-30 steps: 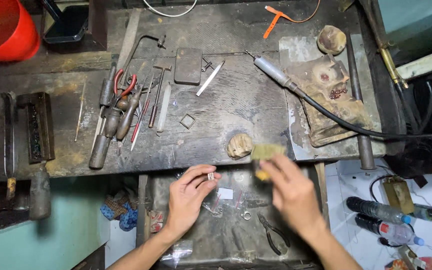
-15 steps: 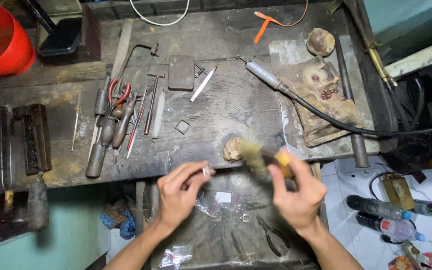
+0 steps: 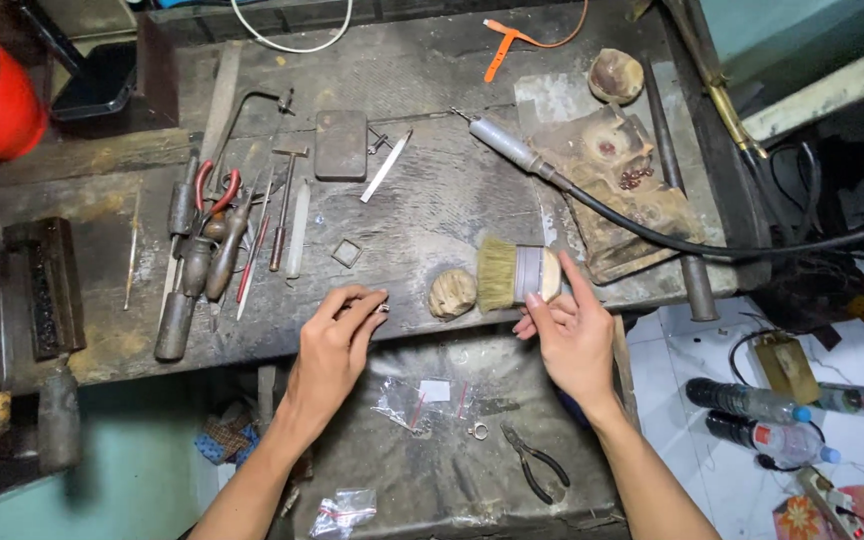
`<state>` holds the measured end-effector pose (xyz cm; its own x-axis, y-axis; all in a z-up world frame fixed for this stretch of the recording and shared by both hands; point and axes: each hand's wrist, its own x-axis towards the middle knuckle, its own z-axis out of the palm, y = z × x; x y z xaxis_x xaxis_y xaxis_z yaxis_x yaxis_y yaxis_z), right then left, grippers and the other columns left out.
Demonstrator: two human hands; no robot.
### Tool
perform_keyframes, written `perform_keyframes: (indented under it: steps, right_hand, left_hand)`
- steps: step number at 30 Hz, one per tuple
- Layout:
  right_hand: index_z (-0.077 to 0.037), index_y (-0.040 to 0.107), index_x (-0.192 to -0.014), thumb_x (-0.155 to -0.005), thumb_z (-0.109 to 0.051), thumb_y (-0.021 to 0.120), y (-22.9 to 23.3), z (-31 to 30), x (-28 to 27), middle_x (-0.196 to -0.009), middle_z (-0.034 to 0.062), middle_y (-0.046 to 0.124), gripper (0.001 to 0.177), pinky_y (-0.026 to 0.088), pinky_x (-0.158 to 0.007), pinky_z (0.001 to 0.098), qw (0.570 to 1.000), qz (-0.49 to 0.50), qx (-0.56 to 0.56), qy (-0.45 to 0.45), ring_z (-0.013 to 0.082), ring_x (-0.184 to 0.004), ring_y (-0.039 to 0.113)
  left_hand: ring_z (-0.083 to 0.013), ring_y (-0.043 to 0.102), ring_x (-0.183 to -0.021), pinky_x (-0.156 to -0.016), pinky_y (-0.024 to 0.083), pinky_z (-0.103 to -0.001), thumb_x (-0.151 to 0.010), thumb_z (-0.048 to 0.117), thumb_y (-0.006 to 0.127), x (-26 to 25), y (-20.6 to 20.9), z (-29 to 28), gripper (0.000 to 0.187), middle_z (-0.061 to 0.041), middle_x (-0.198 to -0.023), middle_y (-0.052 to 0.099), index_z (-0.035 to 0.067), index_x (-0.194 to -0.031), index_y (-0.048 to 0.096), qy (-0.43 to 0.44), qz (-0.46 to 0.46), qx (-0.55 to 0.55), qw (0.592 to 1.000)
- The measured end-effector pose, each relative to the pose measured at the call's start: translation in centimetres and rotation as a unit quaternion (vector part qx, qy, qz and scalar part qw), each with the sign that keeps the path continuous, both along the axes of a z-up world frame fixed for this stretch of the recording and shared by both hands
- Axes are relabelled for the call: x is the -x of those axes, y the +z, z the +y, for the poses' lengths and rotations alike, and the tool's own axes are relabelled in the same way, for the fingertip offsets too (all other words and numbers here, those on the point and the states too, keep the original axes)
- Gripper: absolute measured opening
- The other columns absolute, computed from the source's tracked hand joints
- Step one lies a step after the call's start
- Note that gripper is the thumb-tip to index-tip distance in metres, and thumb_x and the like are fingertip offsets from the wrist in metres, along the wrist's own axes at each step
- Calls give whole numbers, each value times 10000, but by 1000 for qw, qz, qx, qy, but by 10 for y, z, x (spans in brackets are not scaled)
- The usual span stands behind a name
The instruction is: Polishing a small jewelry component using a rotary tool and cleaning it with a brush at a workbench
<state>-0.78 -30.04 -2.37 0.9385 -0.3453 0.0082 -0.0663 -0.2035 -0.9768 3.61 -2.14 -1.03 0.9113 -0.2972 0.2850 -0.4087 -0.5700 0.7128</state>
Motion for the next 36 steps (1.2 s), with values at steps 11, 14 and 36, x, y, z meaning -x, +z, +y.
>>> perform_keyframes:
  steps: [11, 14, 36]
  right_hand:
    - [56, 450, -1492, -963, -3, 648, -15, 2, 6, -650, 195, 672, 567, 598, -396, 299, 998, -38, 57, -17, 238, -428, 684]
    - [48, 492, -1461, -965, -9, 656, -22, 0, 6, -642, 178, 676, 525, 594, -384, 288, 995, -57, 75, -16, 228, -422, 683]
    - [69, 555, -1398, -959, -1, 638, -25, 4, 7, -661, 154, 666, 452, 569, -368, 272, 987, -101, 122, -5, 215, -441, 693]
  left_hand:
    - [-284, 736, -929, -843, 600, -399, -947, 112, 697, 2, -11, 2, 201, -91, -1039, 692, 130, -1135, 765, 11, -22, -1, 1000]
    - [-286, 735, -935, -848, 593, -403, -945, 122, 705, 4, -12, 2, 204, -92, -1039, 699, 134, -1139, 768, 16, -22, 0, 1000]
    - [-302, 743, -905, -842, 584, -423, -925, 160, 725, 2, -16, 3, 215, -91, -1023, 726, 172, -1131, 783, 34, -22, 13, 999]
